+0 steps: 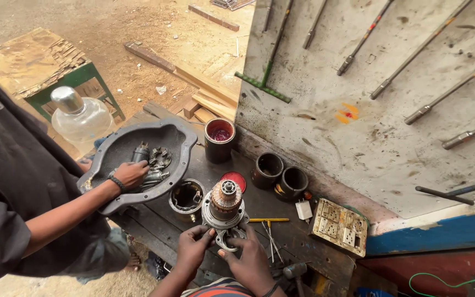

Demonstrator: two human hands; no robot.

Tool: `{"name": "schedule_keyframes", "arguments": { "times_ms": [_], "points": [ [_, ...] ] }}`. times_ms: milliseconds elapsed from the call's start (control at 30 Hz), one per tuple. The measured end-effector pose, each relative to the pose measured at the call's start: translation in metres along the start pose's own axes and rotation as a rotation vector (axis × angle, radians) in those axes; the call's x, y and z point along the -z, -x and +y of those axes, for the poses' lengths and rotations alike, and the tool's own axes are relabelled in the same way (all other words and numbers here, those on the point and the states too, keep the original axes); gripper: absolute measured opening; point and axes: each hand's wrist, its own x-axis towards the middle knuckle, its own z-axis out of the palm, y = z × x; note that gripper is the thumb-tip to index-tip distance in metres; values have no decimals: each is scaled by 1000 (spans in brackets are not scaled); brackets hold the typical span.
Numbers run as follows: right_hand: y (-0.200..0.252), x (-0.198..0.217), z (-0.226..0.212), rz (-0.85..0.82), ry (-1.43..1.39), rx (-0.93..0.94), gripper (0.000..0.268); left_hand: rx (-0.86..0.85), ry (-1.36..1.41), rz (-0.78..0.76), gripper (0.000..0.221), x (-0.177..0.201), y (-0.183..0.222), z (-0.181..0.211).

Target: The recorder is assembling and repairing a starter motor on a workbench.

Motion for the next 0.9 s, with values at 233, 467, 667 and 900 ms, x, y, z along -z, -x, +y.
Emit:
{"name": "schedule_keyframes", "arguments": {
  "times_ms": [233,467,667,900],
  "points": [
    [-2,-2,2,38,42,12,40,-102,-81,49,12,-3,-2,-15],
    [1,2,-13,-33,288,-43,51,-302,-205,122,9,-11,10,-8],
    [1,-12,15,-18,242,55,52,-268,-129,5,12,1,10,-15],
    [-4,-2,10,-40,206,34,43,99,138,-5,13,-3,11,9]
  ]
}}
